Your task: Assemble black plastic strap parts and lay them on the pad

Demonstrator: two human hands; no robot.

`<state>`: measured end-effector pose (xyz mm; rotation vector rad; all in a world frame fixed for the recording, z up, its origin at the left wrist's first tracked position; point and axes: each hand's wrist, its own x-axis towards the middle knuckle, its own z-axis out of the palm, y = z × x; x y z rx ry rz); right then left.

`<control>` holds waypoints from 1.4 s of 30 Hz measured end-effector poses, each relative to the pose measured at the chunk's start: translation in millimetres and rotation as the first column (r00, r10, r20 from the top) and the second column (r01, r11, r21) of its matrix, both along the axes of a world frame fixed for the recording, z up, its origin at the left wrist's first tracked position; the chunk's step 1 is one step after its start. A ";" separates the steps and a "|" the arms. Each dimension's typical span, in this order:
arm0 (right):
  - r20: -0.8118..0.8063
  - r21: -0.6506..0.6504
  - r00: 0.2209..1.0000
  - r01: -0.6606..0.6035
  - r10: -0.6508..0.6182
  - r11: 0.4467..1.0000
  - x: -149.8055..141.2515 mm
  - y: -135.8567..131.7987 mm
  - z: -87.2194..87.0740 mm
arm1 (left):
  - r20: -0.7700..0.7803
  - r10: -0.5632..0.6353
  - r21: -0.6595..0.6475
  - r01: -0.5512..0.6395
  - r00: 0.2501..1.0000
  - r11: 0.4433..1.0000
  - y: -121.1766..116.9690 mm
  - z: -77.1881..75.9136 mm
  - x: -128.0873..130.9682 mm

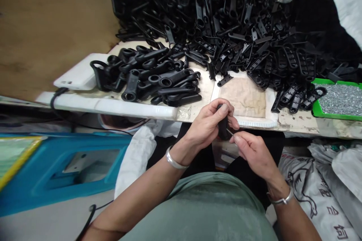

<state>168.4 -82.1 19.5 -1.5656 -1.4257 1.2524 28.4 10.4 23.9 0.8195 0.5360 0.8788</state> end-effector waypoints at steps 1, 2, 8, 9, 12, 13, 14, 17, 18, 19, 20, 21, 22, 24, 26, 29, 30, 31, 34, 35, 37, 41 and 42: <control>0.026 0.048 0.999 0.042 -0.043 0.998 -2.9 -1.1 -3.1 | 0.031 0.004 -0.042 -0.003 1.000 0.999 -0.2 0.1 0.9; 0.064 0.096 0.995 0.073 -0.079 0.993 -5.9 -2.4 -5.7 | 0.052 0.015 -0.077 -0.011 0.999 0.997 -0.4 -0.4 1.7; 0.307 0.284 0.945 0.018 -0.108 0.959 -9.5 -8.9 -10.4 | 0.041 0.025 -0.121 -0.020 0.999 0.992 -1.6 -10.6 3.1; 0.357 0.308 0.929 -0.021 -0.095 0.951 -8.2 -9.4 -9.4 | 0.020 0.036 -0.099 -0.033 0.999 0.994 -1.9 -12.2 3.2; 0.513 0.362 0.856 -0.154 -0.058 0.920 -5.5 -10.8 -5.1 | -0.081 0.078 -0.015 -0.080 0.994 0.997 -3.0 -15.7 4.0; 0.557 0.380 0.829 -0.192 -0.058 0.905 -5.5 -11.2 -3.9 | -0.114 0.085 0.009 -0.085 0.990 0.996 -3.3 -16.5 4.5; 0.590 0.408 0.804 -0.220 -0.072 0.886 -6.0 -11.5 -3.2 | -0.141 0.085 0.027 -0.082 0.986 0.996 -3.6 -17.2 5.2; 0.624 0.535 0.766 -0.274 -0.155 0.799 -9.2 -12.1 -6.1 | -0.195 0.102 0.056 -0.093 0.975 0.994 -4.6 -18.7 7.9; 0.619 0.573 0.764 -0.283 -0.180 0.769 -10.4 -12.2 -8.8 | -0.212 0.113 0.057 -0.104 0.971 0.993 -4.9 -18.9 9.0; 0.610 0.603 0.767 -0.288 -0.198 0.744 -11.5 -12.3 -12.0 | -0.224 0.120 0.047 -0.112 0.967 0.993 -5.3 -18.9 10.0; 0.600 0.624 0.772 -0.287 -0.211 0.727 -12.5 -12.6 -15.5 | -0.226 0.117 0.025 -0.114 0.967 0.993 -5.8 -18.6 11.0; 0.589 0.638 0.778 -0.281 -0.220 0.717 -13.4 -13.0 -18.9 | -0.216 0.103 -0.008 -0.107 0.971 0.994 -6.2 -18.1 11.8; 0.575 0.651 0.785 -0.270 -0.230 0.709 -14.1 -13.6 -21.9 | -0.194 0.084 -0.045 -0.094 0.977 0.995 -6.6 -17.4 12.4; 0.546 0.669 0.800 -0.239 -0.248 0.704 -15.1 -14.9 -26.5 | -0.134 0.046 -0.113 -0.062 0.990 0.992 -7.2 -15.7 13.1; 0.518 0.680 0.814 -0.205 -0.263 0.704 -15.8 -15.9 -29.2 | -0.090 0.017 -0.150 -0.030 0.996 0.988 -7.3 -14.1 13.4; 0.464 0.686 0.842 -0.145 -0.275 0.713 -17.8 -15.3 -33.2 | -0.040 -0.019 -0.201 0.011 0.999 0.980 -7.1 -12.3 15.3; 0.440 0.687 0.853 -0.119 -0.280 0.717 -19.1 -14.4 -35.1 | -0.015 -0.029 -0.233 0.024 0.999 0.972 -7.1 -11.8 16.7; 0.411 0.686 0.865 -0.086 -0.288 0.723 -20.8 -13.3 -37.4 | 0.016 -0.032 -0.276 0.035 0.999 0.960 -7.3 -11.4 18.6; 0.322 0.670 0.892 0.022 -0.317 0.742 -26.0 -8.8 -44.6 | 0.085 0.008 -0.412 0.028 0.996 0.911 -8.5 -10.3 24.6; 0.303 0.657 0.898 0.045 -0.319 0.753 -26.7 -7.6 -46.5 | 0.084 0.043 -0.436 -0.002 0.996 0.900 -8.8 -10.1 25.9; 0.292 0.621 0.908 0.059 -0.300 0.781 -24.4 -6.1 -48.2 | 0.043 0.107 -0.430 -0.078 0.993 0.899 -8.8 -9.7 26.3; 0.268 0.496 0.932 0.083 -0.243 0.864 -5.0 -6.7 -40.9 | -0.065 0.172 -0.319 -0.184 0.983 0.930 -7.2 -9.5 21.1; 0.243 0.449 0.934 0.131 -0.262 0.884 0.1 -6.5 -37.3 | -0.096 0.189 -0.280 -0.208 0.977 0.937 -6.9 -9.4 19.9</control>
